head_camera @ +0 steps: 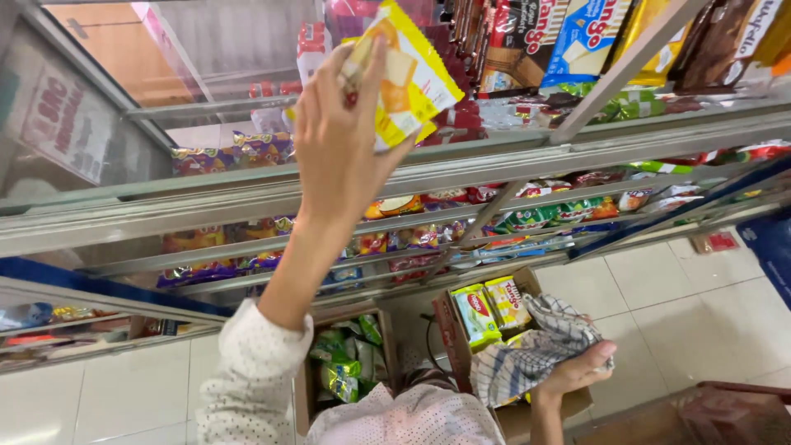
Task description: Restocking and organizing snack packets from a box into a glass display case.
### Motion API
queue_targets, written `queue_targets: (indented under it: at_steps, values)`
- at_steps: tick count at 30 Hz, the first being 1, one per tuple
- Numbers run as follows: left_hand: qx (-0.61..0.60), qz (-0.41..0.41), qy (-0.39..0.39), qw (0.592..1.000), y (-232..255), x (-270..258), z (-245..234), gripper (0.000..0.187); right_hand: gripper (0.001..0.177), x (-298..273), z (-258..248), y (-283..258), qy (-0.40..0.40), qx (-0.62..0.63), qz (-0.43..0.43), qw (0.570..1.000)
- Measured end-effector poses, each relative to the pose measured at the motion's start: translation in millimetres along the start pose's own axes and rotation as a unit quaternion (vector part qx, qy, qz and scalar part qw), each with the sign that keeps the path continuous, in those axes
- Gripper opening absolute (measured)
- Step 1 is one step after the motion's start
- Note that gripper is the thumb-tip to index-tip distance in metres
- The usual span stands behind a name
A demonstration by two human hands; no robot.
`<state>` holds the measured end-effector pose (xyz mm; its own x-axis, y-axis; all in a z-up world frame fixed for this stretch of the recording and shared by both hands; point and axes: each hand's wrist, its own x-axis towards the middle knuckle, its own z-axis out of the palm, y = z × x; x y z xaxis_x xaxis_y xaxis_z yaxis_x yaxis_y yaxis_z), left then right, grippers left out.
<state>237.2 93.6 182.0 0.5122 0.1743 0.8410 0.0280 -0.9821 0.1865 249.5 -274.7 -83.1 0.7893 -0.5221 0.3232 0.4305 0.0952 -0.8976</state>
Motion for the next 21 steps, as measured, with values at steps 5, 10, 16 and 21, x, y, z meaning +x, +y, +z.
queue_targets:
  at_steps: [5,10,16,21]
  values:
    - [0.075,0.069,-0.078,0.992,-28.1,44.6,88.0,0.103,0.064,3.6,-33.1,8.5,0.046,-0.051,-0.003,0.998]
    - [0.094,0.029,-0.266,0.959,-29.2,58.8,125.2,0.100,0.061,0.2,-30.8,0.9,0.039,-0.053,-0.014,0.998]
    - [0.047,0.038,-0.169,0.984,0.6,36.5,40.5,0.111,0.060,0.4,-40.1,32.4,0.044,-0.080,-0.005,0.996]
    - [0.056,-0.056,-0.198,0.977,7.2,-9.9,-19.4,0.092,0.061,-4.0,-24.3,31.1,0.031,-0.001,0.035,0.999]
